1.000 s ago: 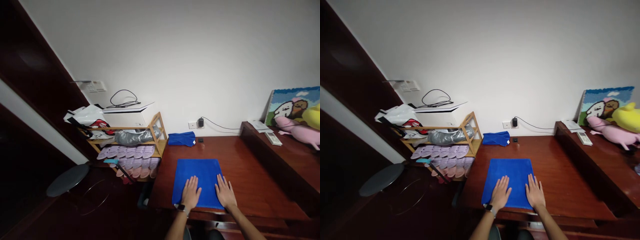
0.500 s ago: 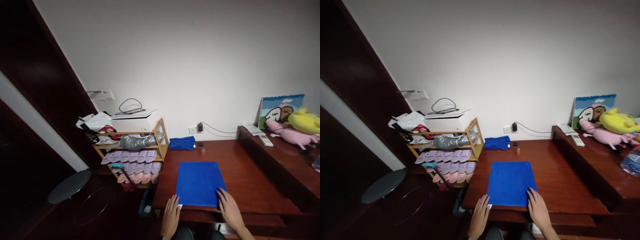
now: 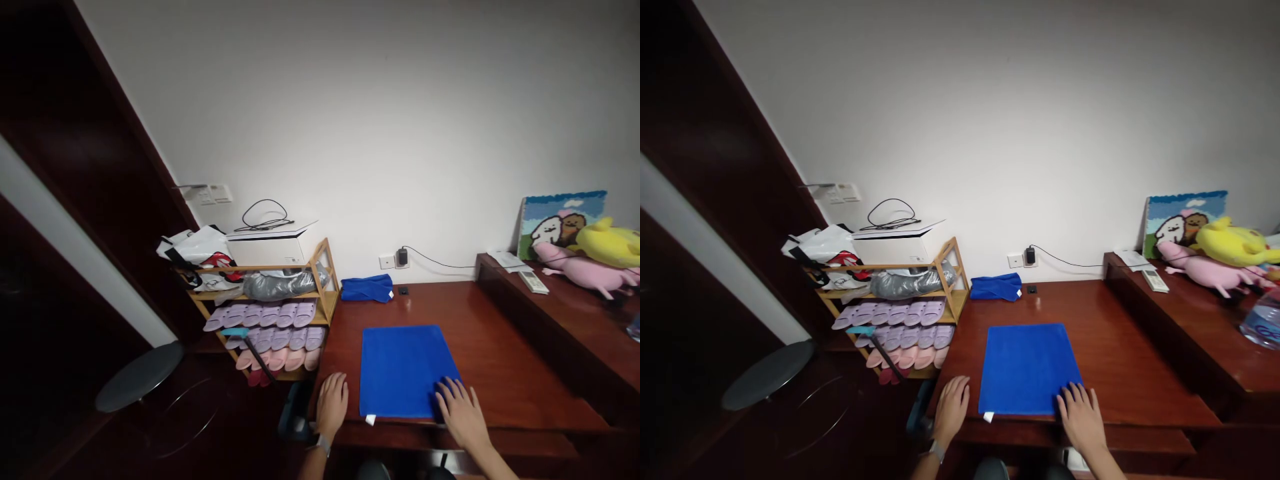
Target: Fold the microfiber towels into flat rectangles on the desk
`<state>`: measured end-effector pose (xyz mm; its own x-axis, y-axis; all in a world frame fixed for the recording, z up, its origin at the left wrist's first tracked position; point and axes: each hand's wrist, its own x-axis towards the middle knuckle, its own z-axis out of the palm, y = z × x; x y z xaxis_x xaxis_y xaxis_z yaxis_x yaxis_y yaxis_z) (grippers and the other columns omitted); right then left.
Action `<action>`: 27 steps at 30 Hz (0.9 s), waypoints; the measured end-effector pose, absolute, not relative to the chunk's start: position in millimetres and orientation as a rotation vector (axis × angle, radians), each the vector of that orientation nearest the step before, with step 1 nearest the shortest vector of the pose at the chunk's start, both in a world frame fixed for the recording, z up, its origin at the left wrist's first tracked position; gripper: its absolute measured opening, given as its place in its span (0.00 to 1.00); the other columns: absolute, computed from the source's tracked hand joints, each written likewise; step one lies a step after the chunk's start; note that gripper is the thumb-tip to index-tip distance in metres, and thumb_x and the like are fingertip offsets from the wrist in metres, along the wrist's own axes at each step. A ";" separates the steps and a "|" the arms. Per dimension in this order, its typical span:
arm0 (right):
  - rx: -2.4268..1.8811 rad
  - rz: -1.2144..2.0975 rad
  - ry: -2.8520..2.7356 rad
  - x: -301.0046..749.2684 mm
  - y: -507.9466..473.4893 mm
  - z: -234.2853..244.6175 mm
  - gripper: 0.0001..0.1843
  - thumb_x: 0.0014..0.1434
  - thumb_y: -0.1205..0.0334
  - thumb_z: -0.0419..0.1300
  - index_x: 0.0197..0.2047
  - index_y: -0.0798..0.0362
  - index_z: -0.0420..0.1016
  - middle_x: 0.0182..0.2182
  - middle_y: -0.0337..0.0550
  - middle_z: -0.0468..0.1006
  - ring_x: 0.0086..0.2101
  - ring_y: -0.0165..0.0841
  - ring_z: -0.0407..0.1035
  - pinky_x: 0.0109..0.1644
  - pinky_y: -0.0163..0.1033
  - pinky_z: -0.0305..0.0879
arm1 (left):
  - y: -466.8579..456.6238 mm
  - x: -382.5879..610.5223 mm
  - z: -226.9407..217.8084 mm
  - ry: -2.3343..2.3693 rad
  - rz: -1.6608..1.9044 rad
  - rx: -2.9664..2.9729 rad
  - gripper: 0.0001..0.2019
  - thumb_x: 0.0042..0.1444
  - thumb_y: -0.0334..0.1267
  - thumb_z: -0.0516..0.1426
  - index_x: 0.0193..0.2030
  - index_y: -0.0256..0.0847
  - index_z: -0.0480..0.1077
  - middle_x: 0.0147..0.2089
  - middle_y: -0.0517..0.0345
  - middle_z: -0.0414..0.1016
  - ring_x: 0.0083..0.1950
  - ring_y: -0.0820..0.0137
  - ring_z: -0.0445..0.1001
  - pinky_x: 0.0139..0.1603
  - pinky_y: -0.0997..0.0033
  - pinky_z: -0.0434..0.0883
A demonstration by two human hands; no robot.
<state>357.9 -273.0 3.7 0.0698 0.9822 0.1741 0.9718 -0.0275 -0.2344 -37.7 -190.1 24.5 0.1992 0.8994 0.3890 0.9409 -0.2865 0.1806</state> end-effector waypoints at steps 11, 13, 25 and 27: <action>-2.200 0.308 -1.994 236.3 -162.1 30.3 0.36 0.69 0.32 0.47 0.76 0.29 0.53 0.78 0.34 0.48 0.75 0.58 0.39 0.73 0.79 0.33 | -98.9 -60.4 -8.0 -1.928 -0.473 -2.252 0.25 0.73 0.40 0.46 0.72 0.45 0.68 0.75 0.51 0.67 0.76 0.58 0.64 0.75 0.47 0.64; -2.195 0.260 -1.995 247.8 -150.0 17.4 0.36 0.68 0.32 0.47 0.76 0.28 0.53 0.78 0.33 0.49 0.76 0.57 0.39 0.73 0.78 0.31 | -99.4 -62.7 -13.5 -1.925 -0.490 -2.244 0.25 0.73 0.41 0.45 0.72 0.46 0.67 0.75 0.53 0.67 0.76 0.58 0.63 0.75 0.46 0.64; -2.372 0.180 -1.874 415.7 -55.3 -13.9 0.38 0.68 0.30 0.43 0.78 0.26 0.46 0.79 0.32 0.47 0.76 0.52 0.37 0.74 0.74 0.32 | -95.6 -69.8 -21.8 -1.889 -0.498 -2.248 0.25 0.73 0.43 0.45 0.72 0.50 0.68 0.74 0.57 0.68 0.75 0.57 0.66 0.74 0.46 0.67; -2.403 0.189 -1.859 440.5 -38.3 -16.0 0.38 0.69 0.30 0.42 0.78 0.26 0.45 0.79 0.32 0.46 0.76 0.52 0.36 0.74 0.73 0.32 | -95.2 -72.8 -25.3 -1.871 -0.477 -2.237 0.25 0.73 0.43 0.45 0.72 0.49 0.67 0.75 0.58 0.67 0.75 0.58 0.65 0.74 0.47 0.67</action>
<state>440.5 -38.3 -16.0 0.2480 0.9680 -0.0387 0.9559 -0.2510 -0.1522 -72.8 -95.2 -25.3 0.1533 0.9202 0.3601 0.9803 -0.1877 0.0622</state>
